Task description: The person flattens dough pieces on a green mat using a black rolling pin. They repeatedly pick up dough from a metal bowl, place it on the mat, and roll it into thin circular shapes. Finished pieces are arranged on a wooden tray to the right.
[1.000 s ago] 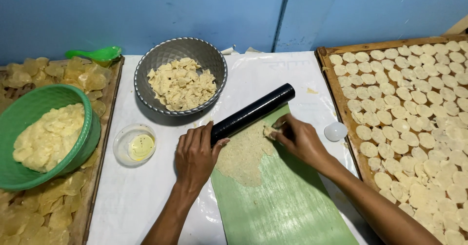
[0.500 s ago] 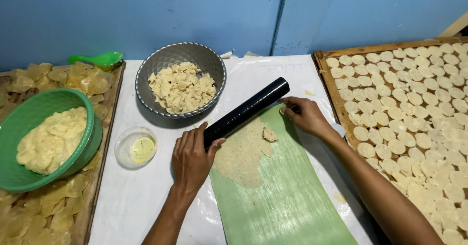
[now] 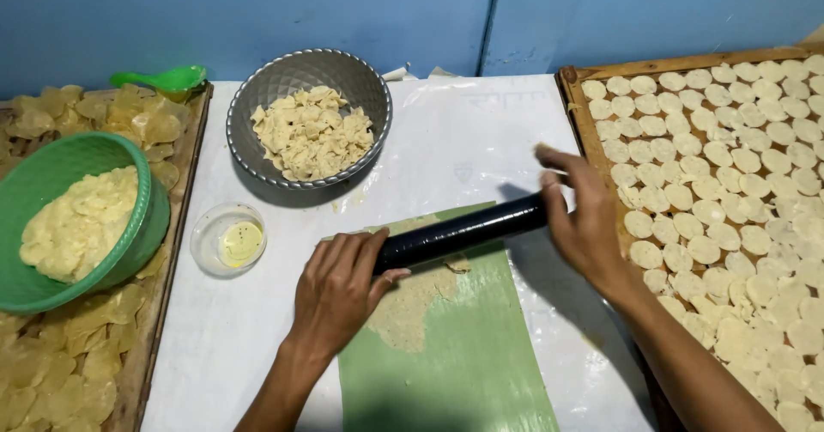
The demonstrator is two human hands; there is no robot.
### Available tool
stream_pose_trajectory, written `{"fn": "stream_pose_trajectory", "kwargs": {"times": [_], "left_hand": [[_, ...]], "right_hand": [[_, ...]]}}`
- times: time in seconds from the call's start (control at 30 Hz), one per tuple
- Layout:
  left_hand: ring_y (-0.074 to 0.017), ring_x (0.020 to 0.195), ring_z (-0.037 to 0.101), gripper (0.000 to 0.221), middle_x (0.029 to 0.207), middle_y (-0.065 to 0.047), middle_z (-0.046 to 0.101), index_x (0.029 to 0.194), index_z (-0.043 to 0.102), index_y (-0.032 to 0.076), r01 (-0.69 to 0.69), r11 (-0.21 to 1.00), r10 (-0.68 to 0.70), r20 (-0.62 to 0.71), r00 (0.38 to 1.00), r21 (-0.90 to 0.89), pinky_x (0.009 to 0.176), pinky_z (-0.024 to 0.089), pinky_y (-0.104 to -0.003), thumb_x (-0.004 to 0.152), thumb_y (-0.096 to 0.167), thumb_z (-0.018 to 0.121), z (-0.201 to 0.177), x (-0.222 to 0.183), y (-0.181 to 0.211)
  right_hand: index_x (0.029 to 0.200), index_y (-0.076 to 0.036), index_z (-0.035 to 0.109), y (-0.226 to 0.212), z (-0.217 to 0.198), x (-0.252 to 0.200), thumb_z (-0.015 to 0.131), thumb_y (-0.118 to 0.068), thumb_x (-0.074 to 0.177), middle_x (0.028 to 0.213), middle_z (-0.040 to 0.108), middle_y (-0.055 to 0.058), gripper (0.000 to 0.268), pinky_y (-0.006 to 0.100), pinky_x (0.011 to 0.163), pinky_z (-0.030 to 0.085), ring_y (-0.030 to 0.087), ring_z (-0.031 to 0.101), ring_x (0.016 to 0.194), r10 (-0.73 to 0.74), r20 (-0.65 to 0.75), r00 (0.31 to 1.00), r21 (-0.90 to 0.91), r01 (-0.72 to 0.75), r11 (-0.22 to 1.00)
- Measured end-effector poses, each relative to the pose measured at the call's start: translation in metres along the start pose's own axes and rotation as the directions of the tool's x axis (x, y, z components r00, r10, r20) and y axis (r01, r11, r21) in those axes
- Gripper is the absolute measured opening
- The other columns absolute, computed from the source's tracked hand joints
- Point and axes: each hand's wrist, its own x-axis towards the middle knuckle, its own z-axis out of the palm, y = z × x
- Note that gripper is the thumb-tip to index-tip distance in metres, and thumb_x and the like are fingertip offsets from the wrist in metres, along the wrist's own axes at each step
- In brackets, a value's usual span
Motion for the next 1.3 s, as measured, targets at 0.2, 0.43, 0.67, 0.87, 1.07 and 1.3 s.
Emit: {"fn": "stream_pose_trajectory", "kwargs": {"times": [0.2,0.43,0.67,0.87,1.07,1.3], "left_hand": [[-0.0214,0.090,0.063,0.059,0.104,-0.006,0.068,0.133,0.064,0.009,-0.075,0.973,0.062,0.064,0.996,0.219,0.076,0.050,-0.035,0.095,0.055,0.068,0.016,-0.017,0.015],[-0.0300,0.147,0.046,0.068,0.156,-0.017,0.051,0.148,0.048,0.000,0.102,0.951,-0.129,0.072,0.989,0.293,0.122,0.033,-0.054,0.097,0.043,0.063,0.045,-0.039,0.045],[-0.0335,0.148,0.045,0.070,0.155,-0.023,0.051,0.148,0.049,-0.006,0.157,0.965,-0.176,0.076,0.981,0.210,0.123,0.027,-0.059,0.107,0.049,0.039,0.049,0.008,0.017],[-0.0349,0.152,0.037,0.079,0.161,-0.024,0.041,0.153,0.039,-0.008,0.150,0.957,-0.190,0.143,0.971,0.248,0.123,0.026,-0.059,0.103,0.053,0.043,0.035,-0.009,0.038],[-0.0370,0.152,0.037,0.089,0.162,-0.023,0.039,0.154,0.034,-0.007,0.152,0.958,-0.189,0.136,0.973,0.242,0.123,0.028,-0.060,0.097,0.056,0.056,0.042,-0.004,0.031],[-0.0425,0.152,0.032,0.081,0.160,-0.030,0.038,0.153,0.040,-0.008,0.272,0.961,-0.275,0.275,0.921,0.048,0.122,0.014,-0.064,0.109,0.059,0.031,0.060,0.045,-0.018]], "right_hand": [[0.154,-0.005,0.043,0.001,0.034,-0.026,0.041,-0.033,0.109,0.158,0.041,0.026,0.053,0.051,0.124,0.029,0.040,0.036,0.150,-0.207,0.389,0.898,-0.374,0.359,0.855],[0.157,-0.003,0.039,0.007,0.045,-0.039,0.043,-0.038,0.107,0.158,0.046,0.022,0.061,0.046,0.124,0.029,0.034,0.040,0.151,-0.230,0.393,0.890,-0.544,0.427,0.723],[0.164,-0.010,0.016,0.025,0.063,0.009,0.015,-0.048,0.109,0.168,0.015,0.021,0.067,0.052,0.123,0.011,0.037,0.010,0.156,0.149,0.624,0.767,-0.467,0.212,0.859],[0.166,-0.011,0.012,0.011,0.054,-0.018,0.021,-0.047,0.109,0.169,0.015,0.023,0.068,0.048,0.128,0.009,0.034,0.011,0.159,-0.034,0.482,0.875,-0.542,0.329,0.773],[0.164,-0.009,0.018,0.018,0.058,0.000,0.020,-0.047,0.110,0.167,0.025,0.023,0.067,0.050,0.127,0.015,0.036,0.019,0.157,-0.018,0.542,0.840,-0.516,0.350,0.782],[0.165,-0.010,0.023,0.025,0.082,0.064,0.021,-0.058,0.108,0.168,0.019,0.027,0.074,0.053,0.126,0.013,0.042,0.009,0.158,0.335,0.566,0.754,-0.534,0.025,0.845]]}}
